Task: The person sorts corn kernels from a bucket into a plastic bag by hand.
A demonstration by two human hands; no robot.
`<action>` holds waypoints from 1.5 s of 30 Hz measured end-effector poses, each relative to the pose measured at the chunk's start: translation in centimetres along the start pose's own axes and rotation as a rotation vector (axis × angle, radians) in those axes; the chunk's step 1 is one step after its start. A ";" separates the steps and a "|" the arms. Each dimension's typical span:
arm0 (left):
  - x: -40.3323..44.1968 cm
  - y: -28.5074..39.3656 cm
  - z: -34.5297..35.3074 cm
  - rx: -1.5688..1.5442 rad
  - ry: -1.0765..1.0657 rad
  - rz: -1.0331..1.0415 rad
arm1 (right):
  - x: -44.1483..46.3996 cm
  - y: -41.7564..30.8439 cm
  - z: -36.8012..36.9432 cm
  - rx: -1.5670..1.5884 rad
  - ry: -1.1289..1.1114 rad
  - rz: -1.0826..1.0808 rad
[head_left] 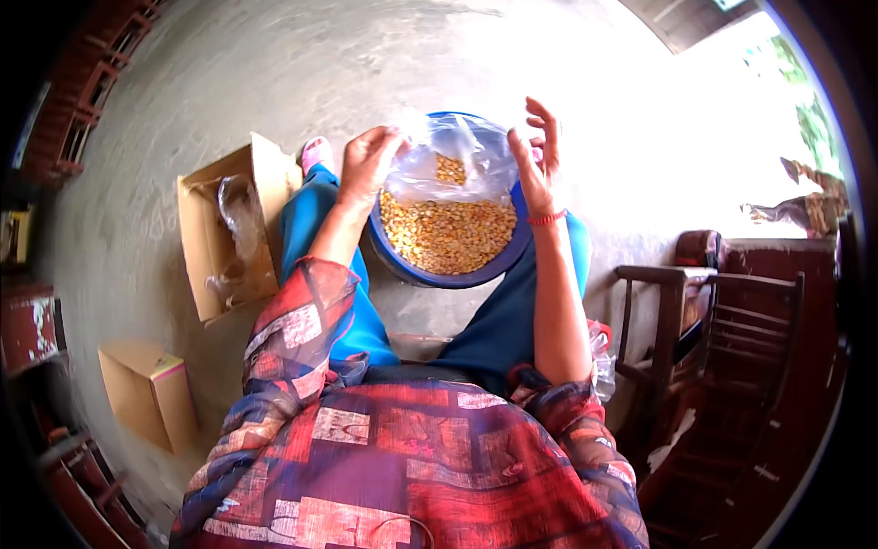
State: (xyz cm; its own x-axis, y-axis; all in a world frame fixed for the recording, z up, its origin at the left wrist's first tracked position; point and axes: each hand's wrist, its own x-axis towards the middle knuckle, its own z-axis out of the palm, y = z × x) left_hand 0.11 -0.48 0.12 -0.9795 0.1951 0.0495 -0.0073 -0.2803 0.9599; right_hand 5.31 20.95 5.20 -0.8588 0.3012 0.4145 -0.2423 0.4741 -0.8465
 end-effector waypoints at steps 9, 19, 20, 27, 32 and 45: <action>0.2 0.8 0.5 -0.055 -0.009 0.033 | -1.3 -1.7 1.9 -0.523 -0.145 -0.297; 0.5 0.0 0.1 -0.012 -0.165 0.008 | -0.2 1.9 0.5 -0.293 0.109 -0.152; 0.5 0.0 0.1 -0.043 -0.202 0.008 | -0.2 2.1 0.4 -0.189 0.095 -0.060; 0.3 0.5 0.1 -0.067 -0.215 -0.028 | -0.4 4.0 -0.3 0.741 0.002 0.548; 0.1 1.9 0.4 -0.028 -0.246 -0.135 | -0.1 4.5 -0.5 0.813 -0.040 0.640; 0.2 -0.2 0.4 0.162 -0.083 -0.020 | -0.5 -0.6 -0.1 -0.301 -0.255 -0.362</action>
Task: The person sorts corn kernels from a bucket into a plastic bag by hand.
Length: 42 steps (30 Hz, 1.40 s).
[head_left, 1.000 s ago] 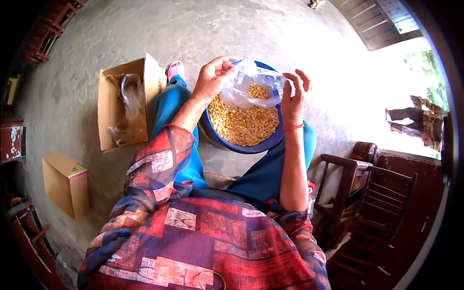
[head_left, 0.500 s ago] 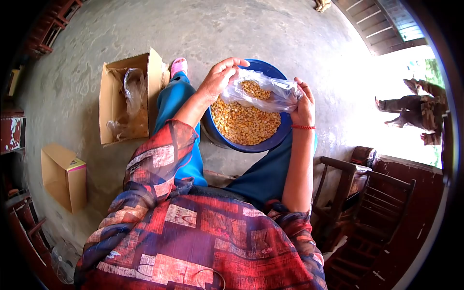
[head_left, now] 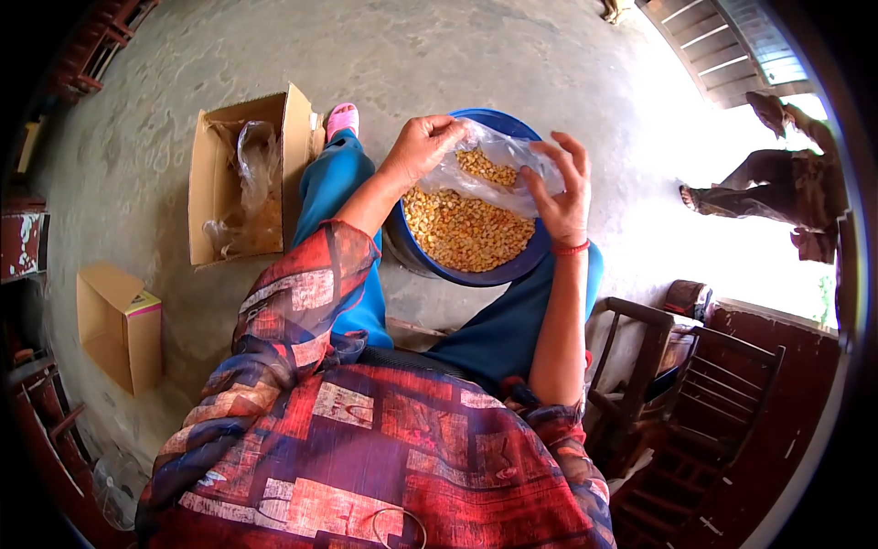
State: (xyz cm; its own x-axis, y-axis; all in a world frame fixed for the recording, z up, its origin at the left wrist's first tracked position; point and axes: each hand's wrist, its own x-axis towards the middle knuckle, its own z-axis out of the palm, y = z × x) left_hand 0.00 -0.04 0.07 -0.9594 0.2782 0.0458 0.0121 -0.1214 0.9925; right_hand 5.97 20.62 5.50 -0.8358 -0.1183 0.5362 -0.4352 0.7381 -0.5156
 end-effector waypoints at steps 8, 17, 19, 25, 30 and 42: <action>-0.1 0.6 -0.1 -0.014 -0.041 -0.078 | -0.5 2.6 0.5 0.774 0.131 0.679; 0.0 0.4 0.2 -0.299 0.052 -0.139 | -0.6 0.7 -2.2 1.011 0.370 0.557; 0.0 0.5 0.0 -0.300 0.034 -0.159 | -2.1 0.9 -2.7 1.165 -0.103 0.508; 0.1 0.4 0.6 -0.269 0.007 -0.142 | -1.1 -4.5 0.3 0.813 -1.113 0.593; 0.1 0.1 0.5 -0.253 -0.144 -0.061 | -3.5 -3.1 6.8 0.414 -1.095 0.140; 0.2 0.3 -0.1 -0.300 -0.065 -0.036 | -3.4 -0.3 7.3 -0.068 0.121 0.200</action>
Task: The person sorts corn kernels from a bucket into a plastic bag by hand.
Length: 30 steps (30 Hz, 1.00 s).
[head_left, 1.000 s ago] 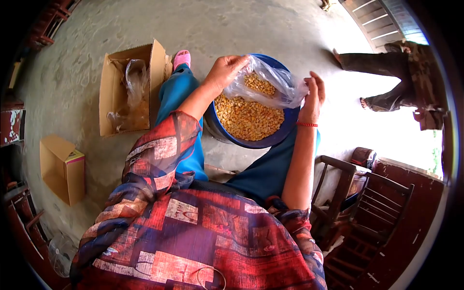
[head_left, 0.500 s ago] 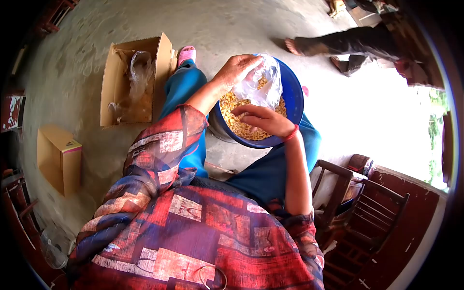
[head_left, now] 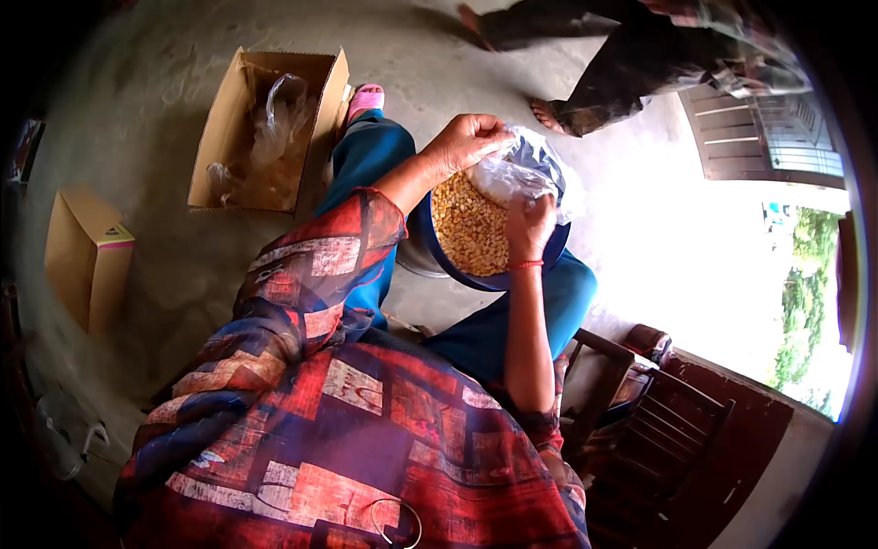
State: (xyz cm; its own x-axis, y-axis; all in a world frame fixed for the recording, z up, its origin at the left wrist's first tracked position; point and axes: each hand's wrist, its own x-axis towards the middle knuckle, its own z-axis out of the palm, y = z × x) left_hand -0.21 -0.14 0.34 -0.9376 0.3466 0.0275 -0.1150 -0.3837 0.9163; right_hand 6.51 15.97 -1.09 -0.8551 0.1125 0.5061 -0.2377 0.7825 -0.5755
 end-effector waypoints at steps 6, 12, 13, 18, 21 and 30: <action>0.2 -0.4 0.4 -0.004 -0.004 0.028 | -0.8 -1.0 0.3 0.412 -0.936 0.252; -0.4 -0.4 0.7 0.103 -0.103 -0.007 | -5.1 0.7 6.4 -0.121 -0.753 -0.369; -0.3 -0.4 0.6 0.105 -0.105 -0.014 | -5.2 0.6 6.4 -0.111 -0.728 -0.426; -0.2 0.8 0.4 0.394 -0.149 -0.069 | -5.6 0.5 5.8 -0.064 -1.075 -0.229; -0.4 -0.3 0.6 0.432 -0.109 0.108 | -5.5 0.7 5.5 -0.039 -1.214 -0.167; -1.2 0.9 0.6 0.460 -0.302 0.198 | -3.3 1.0 3.1 -0.042 -1.407 -0.211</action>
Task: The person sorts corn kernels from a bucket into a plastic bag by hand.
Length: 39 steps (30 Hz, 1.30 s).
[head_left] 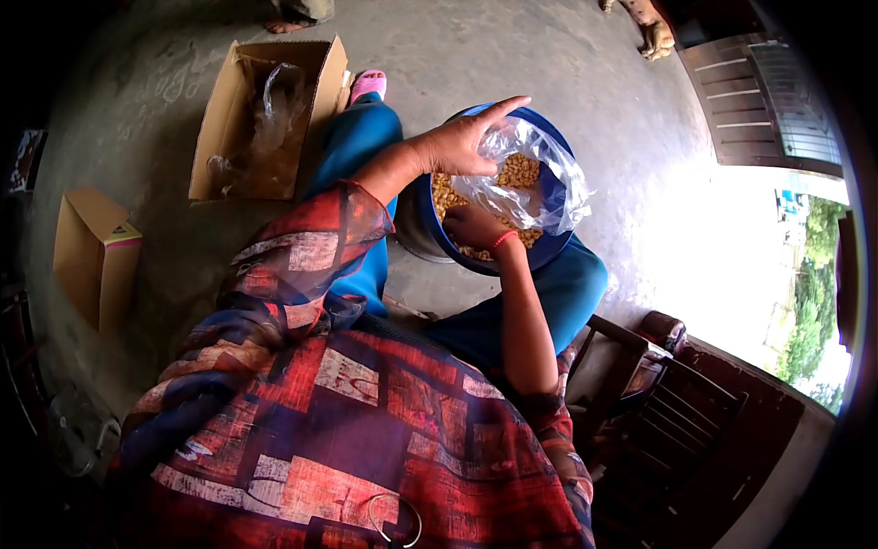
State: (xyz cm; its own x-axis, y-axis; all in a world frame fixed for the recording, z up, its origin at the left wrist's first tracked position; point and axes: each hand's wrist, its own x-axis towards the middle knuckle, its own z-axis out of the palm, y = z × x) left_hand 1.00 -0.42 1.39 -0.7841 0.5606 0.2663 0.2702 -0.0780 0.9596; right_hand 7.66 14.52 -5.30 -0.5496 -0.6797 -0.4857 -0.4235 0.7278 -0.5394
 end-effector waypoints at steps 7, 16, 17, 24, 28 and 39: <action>0.6 0.6 -0.6 0.003 -0.081 0.064 | -3.9 1.2 -1.9 0.425 0.193 -0.201; 0.0 -0.8 -0.4 0.271 -0.027 -0.055 | -6.5 -2.3 -4.9 0.583 -0.050 -0.268; -0.1 -0.8 -0.3 0.312 -0.031 -0.044 | -7.2 -3.1 -5.4 0.838 -0.034 -0.147; -0.2 -1.9 0.3 0.434 -0.053 0.051 | -7.6 -0.8 -7.1 1.522 0.421 0.067; -0.7 -1.8 0.2 0.483 -0.065 0.008 | -6.4 0.8 -7.0 1.748 0.640 0.017; -0.6 -1.0 0.3 0.396 -0.051 -0.052 | -3.9 2.5 -5.7 1.857 0.923 -0.017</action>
State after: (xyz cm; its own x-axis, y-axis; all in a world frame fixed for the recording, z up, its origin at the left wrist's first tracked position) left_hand 1.35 -0.45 0.20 -0.7765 0.5962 0.2040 0.4331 0.2696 0.8601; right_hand 4.71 19.50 -0.81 -0.9239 -0.0191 -0.3821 0.3124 -0.6142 -0.7247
